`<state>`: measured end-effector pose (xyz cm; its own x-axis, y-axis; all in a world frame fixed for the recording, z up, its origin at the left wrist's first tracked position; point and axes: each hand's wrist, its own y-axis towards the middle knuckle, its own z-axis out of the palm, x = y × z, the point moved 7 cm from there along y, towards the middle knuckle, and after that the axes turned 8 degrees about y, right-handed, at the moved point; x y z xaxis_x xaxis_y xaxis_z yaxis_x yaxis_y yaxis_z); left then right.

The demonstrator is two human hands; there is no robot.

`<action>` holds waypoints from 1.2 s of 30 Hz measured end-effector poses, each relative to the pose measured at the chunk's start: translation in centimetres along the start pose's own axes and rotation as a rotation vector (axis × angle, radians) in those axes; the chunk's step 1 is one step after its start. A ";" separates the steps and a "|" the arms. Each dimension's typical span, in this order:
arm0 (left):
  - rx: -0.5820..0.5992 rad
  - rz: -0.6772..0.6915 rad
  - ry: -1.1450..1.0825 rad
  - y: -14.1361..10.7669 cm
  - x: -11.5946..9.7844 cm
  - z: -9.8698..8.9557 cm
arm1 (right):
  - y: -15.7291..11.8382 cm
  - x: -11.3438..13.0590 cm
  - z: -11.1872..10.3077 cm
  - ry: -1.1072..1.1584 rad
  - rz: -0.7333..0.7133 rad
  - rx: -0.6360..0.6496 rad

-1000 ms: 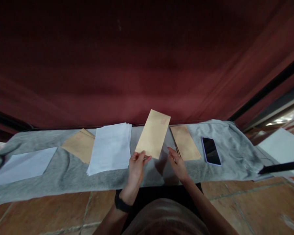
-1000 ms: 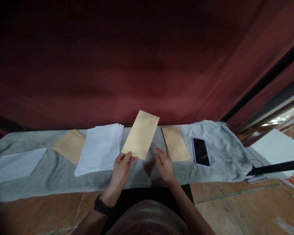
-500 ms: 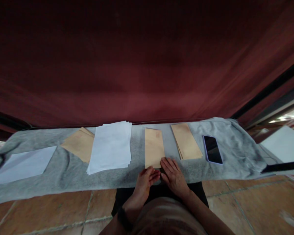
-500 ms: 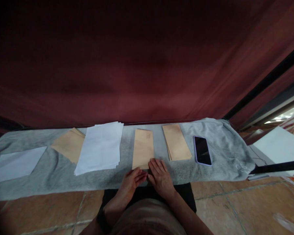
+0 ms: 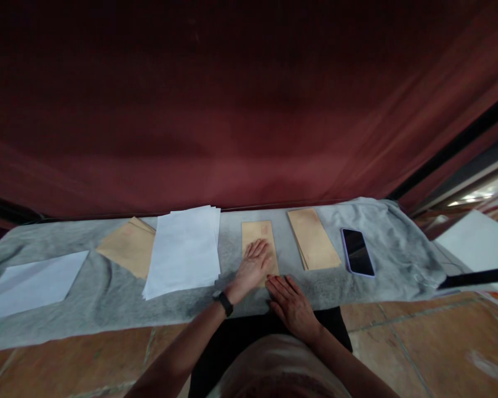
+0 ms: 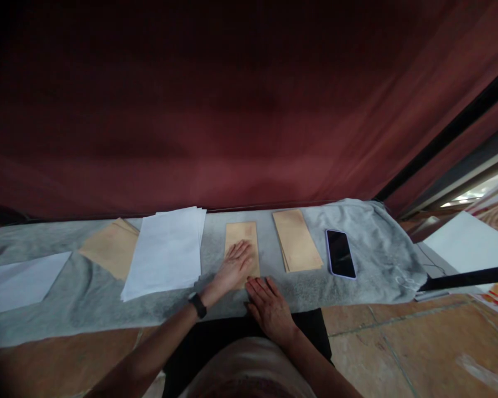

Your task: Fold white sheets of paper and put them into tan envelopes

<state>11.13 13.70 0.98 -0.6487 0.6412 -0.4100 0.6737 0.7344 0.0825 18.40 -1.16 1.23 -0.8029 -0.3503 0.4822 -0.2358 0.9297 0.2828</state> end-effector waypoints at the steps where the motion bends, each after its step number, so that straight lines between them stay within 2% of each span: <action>1: 0.013 0.022 0.089 1.1 0.3 0.3 | 0.0 -0.1 0.1 -0.001 0.002 -0.001; 4: 0.027 0.079 0.240 3.5 1.2 0.8 | -0.1 -0.3 0.2 -0.008 0.005 -0.001; 8: 0.024 0.139 0.291 5.8 1.7 0.8 | -0.1 -0.3 0.3 -0.025 -0.011 0.015; 14: 0.012 0.168 0.289 7.0 1.7 0.8 | 0.0 -0.3 0.2 -0.026 0.002 0.024; 27: 0.098 0.355 0.228 1.9 0.2 1.4 | 0.0 -0.4 0.2 -0.007 -0.008 -0.002; 36: 0.153 0.405 0.209 -1.1 -0.6 1.0 | -0.1 -0.5 0.0 0.017 0.000 -0.010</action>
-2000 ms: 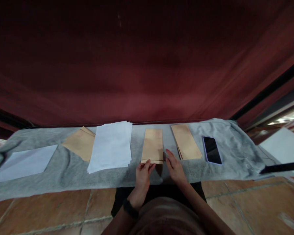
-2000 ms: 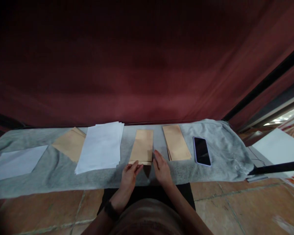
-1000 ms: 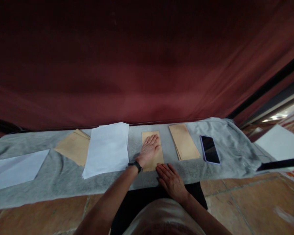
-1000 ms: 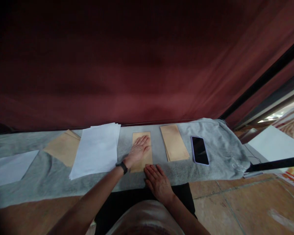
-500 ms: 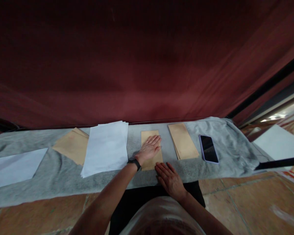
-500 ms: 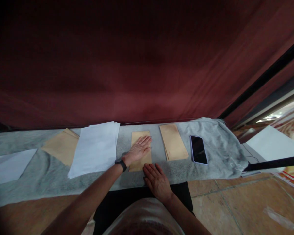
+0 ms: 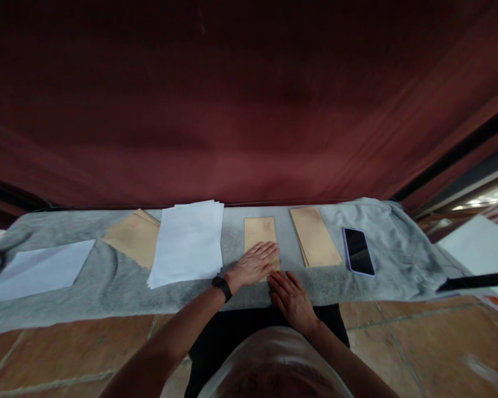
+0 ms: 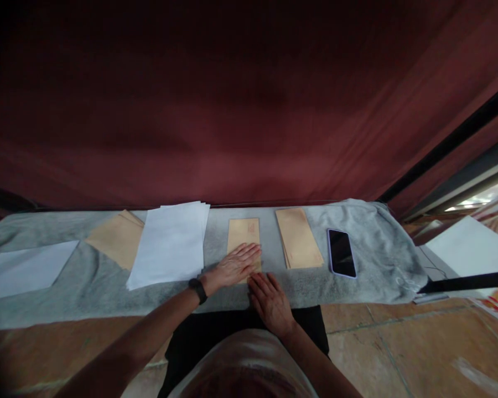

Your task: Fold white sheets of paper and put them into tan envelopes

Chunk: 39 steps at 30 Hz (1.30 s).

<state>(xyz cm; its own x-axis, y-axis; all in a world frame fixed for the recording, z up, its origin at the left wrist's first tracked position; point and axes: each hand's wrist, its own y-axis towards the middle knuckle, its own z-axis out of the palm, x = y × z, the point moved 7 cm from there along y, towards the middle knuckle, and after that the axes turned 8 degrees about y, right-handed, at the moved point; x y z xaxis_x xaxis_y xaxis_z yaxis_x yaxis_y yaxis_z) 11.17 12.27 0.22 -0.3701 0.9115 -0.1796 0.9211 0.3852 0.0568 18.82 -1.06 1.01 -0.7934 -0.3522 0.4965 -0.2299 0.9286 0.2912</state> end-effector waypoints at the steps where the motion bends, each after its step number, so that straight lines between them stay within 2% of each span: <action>1: 0.001 0.003 -0.005 -0.3 -0.3 -0.2 | 0.0 0.0 0.0 0.001 0.002 -0.003; 8: -0.011 0.033 -0.008 -3.0 -2.5 -1.1 | -0.2 -0.2 0.3 -0.007 0.003 -0.011; 17: 0.036 0.075 0.108 -6.3 -3.7 -0.8 | -0.3 -0.1 0.1 0.006 0.010 -0.023; 25: 0.048 0.125 0.128 -7.9 -4.0 -0.6 | -0.6 -0.6 0.1 0.004 -0.005 -0.036; 32: 0.076 0.129 0.147 -9.4 -3.4 0.0 | -1.0 -0.7 0.1 -0.044 -0.030 -0.064; 39: 0.062 0.123 0.184 -10.1 -3.3 0.3 | -0.1 -0.4 -0.2 -0.033 0.003 -0.039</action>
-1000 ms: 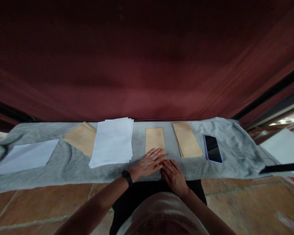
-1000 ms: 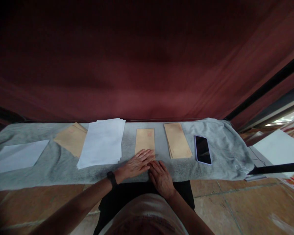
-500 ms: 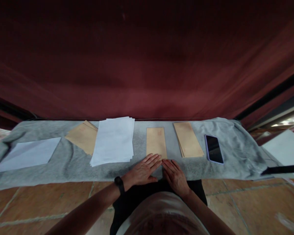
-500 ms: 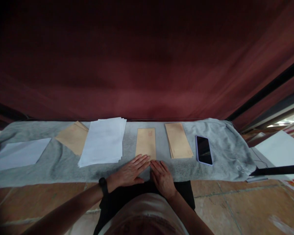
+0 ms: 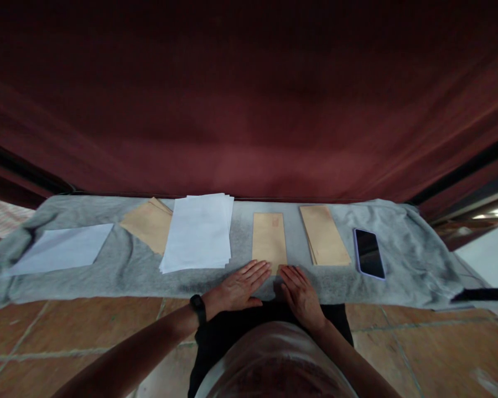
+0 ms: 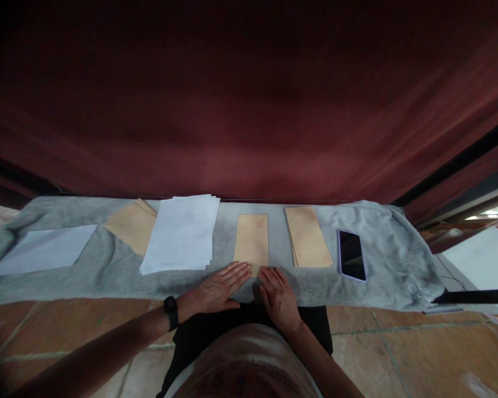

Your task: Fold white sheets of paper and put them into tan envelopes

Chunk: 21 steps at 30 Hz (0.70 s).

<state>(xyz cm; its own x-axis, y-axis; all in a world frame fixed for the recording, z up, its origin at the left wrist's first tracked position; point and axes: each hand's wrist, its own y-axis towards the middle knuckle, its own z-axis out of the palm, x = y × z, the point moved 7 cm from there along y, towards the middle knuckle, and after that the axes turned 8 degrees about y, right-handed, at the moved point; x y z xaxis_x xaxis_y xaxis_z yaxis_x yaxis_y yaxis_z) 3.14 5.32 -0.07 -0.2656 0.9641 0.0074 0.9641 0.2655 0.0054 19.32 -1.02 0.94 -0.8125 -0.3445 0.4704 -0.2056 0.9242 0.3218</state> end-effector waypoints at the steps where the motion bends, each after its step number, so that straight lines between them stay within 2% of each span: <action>1: -0.006 -0.008 0.011 0.0 -0.1 0.1 | 0.2 0.2 0.1 0.008 -0.009 0.007; 5: -0.029 -0.030 0.053 0.1 -0.3 0.4 | 0.9 1.6 1.4 0.031 -0.083 0.077; 9: -0.034 -0.014 0.090 0.1 -0.5 0.5 | 0.6 1.7 2.2 -0.016 -0.071 0.084; 21: -0.043 -0.035 0.144 0.1 -0.7 0.0 | -0.5 0.1 1.4 -0.136 -0.044 0.026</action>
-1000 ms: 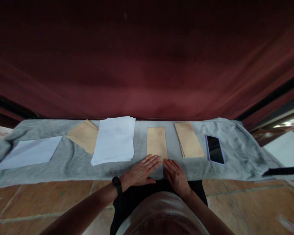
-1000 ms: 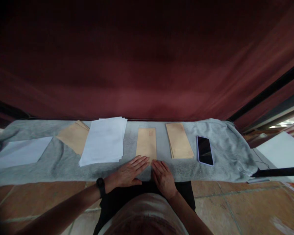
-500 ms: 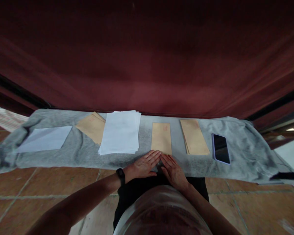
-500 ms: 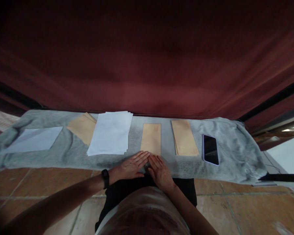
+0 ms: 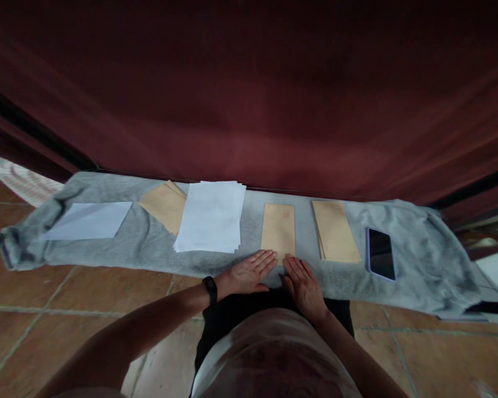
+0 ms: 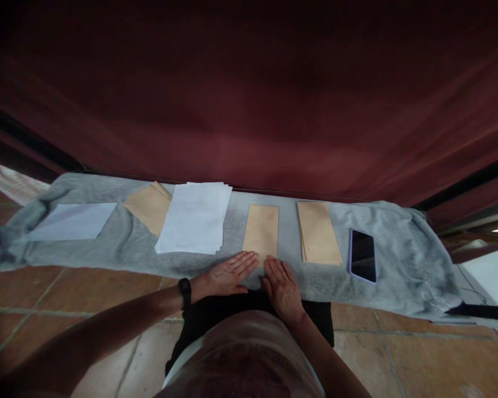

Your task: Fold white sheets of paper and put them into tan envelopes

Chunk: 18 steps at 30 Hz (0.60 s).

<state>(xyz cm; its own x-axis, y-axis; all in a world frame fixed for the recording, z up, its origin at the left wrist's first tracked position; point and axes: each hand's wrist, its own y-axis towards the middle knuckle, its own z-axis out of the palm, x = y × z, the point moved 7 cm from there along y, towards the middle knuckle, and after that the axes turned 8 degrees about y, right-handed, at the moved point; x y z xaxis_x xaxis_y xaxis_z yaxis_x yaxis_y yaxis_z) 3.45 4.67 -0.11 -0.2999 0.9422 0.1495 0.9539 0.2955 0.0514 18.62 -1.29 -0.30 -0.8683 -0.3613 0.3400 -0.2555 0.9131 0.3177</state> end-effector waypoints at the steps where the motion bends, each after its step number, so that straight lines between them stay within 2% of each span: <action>1: -0.002 0.000 0.007 0.0 0.0 0.1 | -0.1 -0.1 -0.1 -0.005 0.002 -0.003; 8: -0.021 -0.007 0.047 -0.3 -0.1 0.5 | -0.6 -0.6 -0.3 -0.035 0.012 -0.026; 18: -0.078 -0.081 0.039 -1.1 0.4 -0.1 | -1.1 -1.2 -1.3 -0.026 0.039 -0.036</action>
<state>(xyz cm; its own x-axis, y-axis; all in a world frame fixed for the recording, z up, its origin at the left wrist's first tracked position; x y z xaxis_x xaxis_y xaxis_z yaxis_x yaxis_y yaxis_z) 2.28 4.69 0.00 -0.3773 0.9084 0.1803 0.9239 0.3557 0.1412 20.47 -2.07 0.14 -0.8883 -0.3200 0.3295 -0.2063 0.9189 0.3363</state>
